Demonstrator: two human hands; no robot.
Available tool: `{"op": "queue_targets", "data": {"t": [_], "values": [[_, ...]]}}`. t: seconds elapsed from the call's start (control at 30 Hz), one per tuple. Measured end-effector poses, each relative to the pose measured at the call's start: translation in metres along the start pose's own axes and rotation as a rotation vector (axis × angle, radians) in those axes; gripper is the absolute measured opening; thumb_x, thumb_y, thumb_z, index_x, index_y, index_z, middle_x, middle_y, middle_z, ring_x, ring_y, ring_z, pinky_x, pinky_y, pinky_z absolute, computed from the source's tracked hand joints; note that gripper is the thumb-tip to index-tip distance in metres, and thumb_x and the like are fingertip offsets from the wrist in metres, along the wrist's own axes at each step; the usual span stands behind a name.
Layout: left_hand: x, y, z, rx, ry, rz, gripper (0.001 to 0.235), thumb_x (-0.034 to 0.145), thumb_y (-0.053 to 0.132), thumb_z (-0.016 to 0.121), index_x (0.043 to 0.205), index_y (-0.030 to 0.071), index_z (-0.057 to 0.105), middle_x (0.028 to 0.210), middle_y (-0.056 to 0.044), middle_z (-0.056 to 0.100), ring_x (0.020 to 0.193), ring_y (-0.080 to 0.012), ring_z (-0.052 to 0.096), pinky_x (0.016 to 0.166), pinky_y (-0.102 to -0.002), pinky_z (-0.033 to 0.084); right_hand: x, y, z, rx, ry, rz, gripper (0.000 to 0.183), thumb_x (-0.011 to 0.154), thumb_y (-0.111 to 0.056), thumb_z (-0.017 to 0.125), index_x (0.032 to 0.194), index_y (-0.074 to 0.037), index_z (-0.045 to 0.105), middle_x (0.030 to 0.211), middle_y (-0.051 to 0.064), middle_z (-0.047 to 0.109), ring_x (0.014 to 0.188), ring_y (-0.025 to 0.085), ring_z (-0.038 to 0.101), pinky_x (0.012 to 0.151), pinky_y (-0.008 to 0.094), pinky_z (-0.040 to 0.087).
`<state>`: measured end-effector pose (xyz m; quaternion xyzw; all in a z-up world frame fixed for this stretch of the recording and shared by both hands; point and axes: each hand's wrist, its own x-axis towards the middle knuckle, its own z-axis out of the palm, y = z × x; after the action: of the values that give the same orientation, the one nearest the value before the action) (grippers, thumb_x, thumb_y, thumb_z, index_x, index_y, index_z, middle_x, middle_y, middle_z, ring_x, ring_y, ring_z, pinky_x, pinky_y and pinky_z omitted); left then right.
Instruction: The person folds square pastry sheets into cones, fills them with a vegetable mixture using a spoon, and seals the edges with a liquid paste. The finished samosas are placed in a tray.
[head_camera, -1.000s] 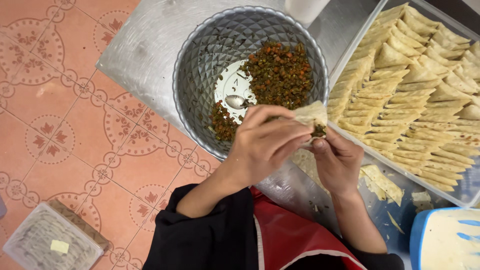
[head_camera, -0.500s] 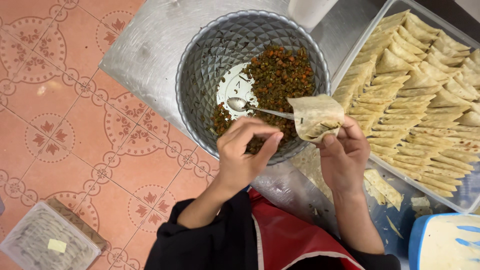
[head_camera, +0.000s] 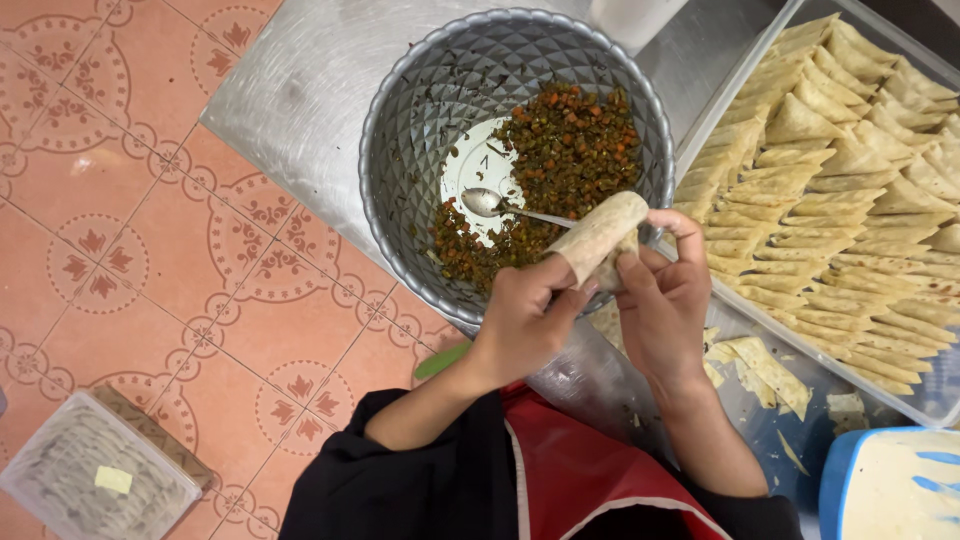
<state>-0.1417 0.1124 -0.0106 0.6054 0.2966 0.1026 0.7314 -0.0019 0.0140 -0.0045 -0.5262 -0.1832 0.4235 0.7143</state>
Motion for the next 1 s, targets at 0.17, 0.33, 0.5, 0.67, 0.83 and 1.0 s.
{"op": "queue_targets", "data": {"t": [0.17,0.33,0.5,0.67,0.83,1.0], "values": [[-0.005,0.005,-0.007,0.682,0.202,0.875,0.039,0.093,-0.005,0.063,0.132,-0.008,0.057,0.121,-0.026,0.069,0.12,-0.0418,0.067,0.112,-0.047,0.048,0.002,-0.018,0.002,-0.02,-0.021,0.135,0.052,0.108,0.002,0.043,0.155,-0.012,0.028,0.128,0.025,0.066,0.11,0.027,0.068,0.09,0.038,0.058],[0.002,-0.002,-0.01,0.616,0.198,0.914,0.039,0.099,0.006,0.065,0.134,-0.008,0.057,0.117,-0.023,0.071,0.114,-0.0395,0.068,0.113,-0.051,0.047,-0.007,-0.034,-0.002,0.136,-0.171,0.155,0.06,0.104,0.006,0.044,0.157,-0.016,0.026,0.134,0.025,0.056,0.123,0.031,0.063,0.103,0.045,0.059],[-0.002,-0.001,-0.001,0.437,0.324,0.808,0.034,0.096,0.021,0.074,0.117,-0.006,0.069,0.103,-0.02,0.074,0.102,-0.033,0.072,0.093,-0.047,0.055,-0.012,-0.006,0.001,-0.062,-0.07,-0.05,0.069,0.102,0.015,0.052,0.158,-0.016,0.026,0.137,0.018,0.056,0.12,0.022,0.06,0.095,0.031,0.054],[-0.005,0.007,-0.002,-0.13,0.288,0.18,0.02,0.094,0.016,0.073,0.11,0.005,0.08,0.092,-0.007,0.084,0.079,-0.0254,0.079,0.066,-0.034,0.061,-0.016,0.006,-0.003,-0.179,-0.046,-0.218,0.067,0.1,0.018,0.057,0.151,-0.016,0.029,0.124,0.016,0.061,0.116,0.023,0.064,0.098,0.032,0.056],[0.001,0.003,-0.032,0.463,0.149,1.308,0.013,0.094,0.002,0.076,0.106,-0.001,0.077,0.109,-0.014,0.078,0.109,-0.0287,0.073,0.091,-0.039,0.065,-0.014,-0.012,-0.019,-0.04,-0.128,-0.081,0.058,0.104,0.016,0.056,0.15,-0.014,0.036,0.109,0.024,0.065,0.109,0.033,0.071,0.094,0.041,0.062],[0.004,-0.001,-0.04,0.717,0.286,1.508,0.016,0.093,0.005,0.081,0.105,-0.004,0.076,0.114,-0.019,0.073,0.109,-0.0308,0.073,0.093,-0.04,0.065,-0.014,-0.019,-0.029,0.165,-0.205,0.061,0.051,0.103,0.006,0.062,0.145,-0.008,0.037,0.128,0.034,0.062,0.116,0.038,0.069,0.096,0.046,0.062]]}}
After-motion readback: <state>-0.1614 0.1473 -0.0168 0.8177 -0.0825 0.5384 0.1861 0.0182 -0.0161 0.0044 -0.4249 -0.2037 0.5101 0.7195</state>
